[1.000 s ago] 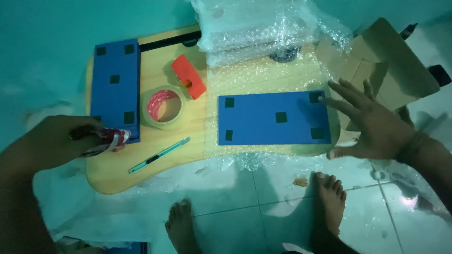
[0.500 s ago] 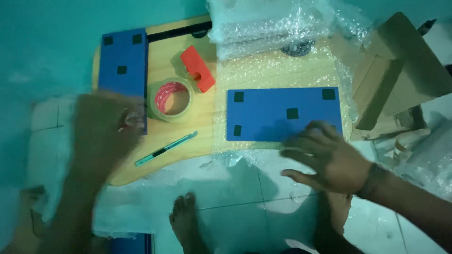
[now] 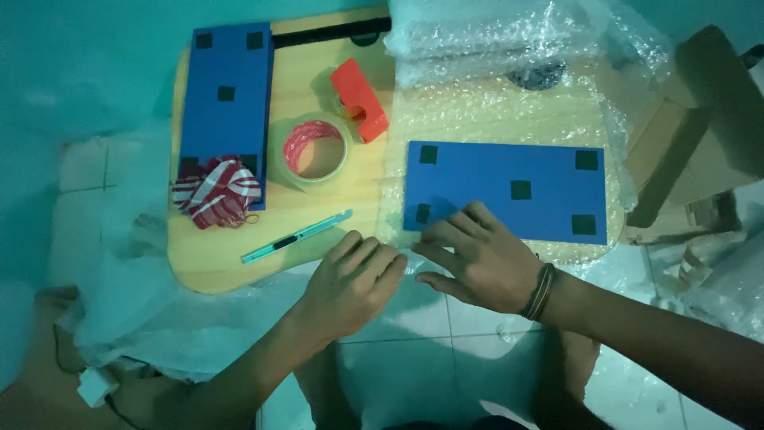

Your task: Wrapping a blue rectangular panel in bubble wrap and securing it with tape using a dispenser.

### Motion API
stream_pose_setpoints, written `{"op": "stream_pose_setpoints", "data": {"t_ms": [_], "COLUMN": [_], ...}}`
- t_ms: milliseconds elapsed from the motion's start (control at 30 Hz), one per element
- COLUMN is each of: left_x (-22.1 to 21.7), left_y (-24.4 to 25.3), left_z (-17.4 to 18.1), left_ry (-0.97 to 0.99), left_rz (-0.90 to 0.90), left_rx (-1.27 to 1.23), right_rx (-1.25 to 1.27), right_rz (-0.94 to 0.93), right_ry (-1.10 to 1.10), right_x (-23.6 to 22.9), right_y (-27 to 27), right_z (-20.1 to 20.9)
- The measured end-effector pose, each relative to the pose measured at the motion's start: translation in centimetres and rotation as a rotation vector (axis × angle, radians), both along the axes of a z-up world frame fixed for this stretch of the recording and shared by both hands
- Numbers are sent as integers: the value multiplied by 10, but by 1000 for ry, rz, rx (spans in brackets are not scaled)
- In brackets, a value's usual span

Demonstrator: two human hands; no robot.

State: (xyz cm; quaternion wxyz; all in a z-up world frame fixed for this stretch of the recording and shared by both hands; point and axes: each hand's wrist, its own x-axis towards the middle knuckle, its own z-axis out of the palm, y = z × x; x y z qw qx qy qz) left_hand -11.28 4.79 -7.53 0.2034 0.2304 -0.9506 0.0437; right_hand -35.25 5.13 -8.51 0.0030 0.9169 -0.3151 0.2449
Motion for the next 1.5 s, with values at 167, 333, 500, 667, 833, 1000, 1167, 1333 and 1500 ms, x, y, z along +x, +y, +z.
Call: {"op": "stream_pose_setpoints", "data": {"t_ms": [167, 333, 500, 667, 833, 1000, 1167, 1333, 1500], "left_x": [-5, -5, 0, -2, 2, -4, -4, -1, 0], "left_y": [-3, -5, -6, -4, -5, -6, -6, -5, -7], "left_z": [-3, 1, -6, 9, 7, 14, 9, 8, 18], "left_ry": [84, 96, 67, 162, 199, 274, 249, 201, 154], "left_rz": [-7, -43, -55, -80, -89, -96, -91, -72, -101], "left_rx": [-49, -21, -80, -30, -5, 5, 9, 21, 50], "right_rx": [30, 104, 291, 299, 326, 360, 417, 390, 356], "right_rz": [1, 0, -48, -58, -77, -83, -80, -78, -14], "right_ry": [-42, -45, -76, -34, 45, 93, 98, 122, 118], "right_x": [2, 2, 4, 6, 7, 8, 9, 9, 4], "right_y": [-1, -1, -1, -2, -5, -7, -10, -11, -15], "right_z": [-2, 3, 6, 17, 10, 13, 12, 12, 12]}}
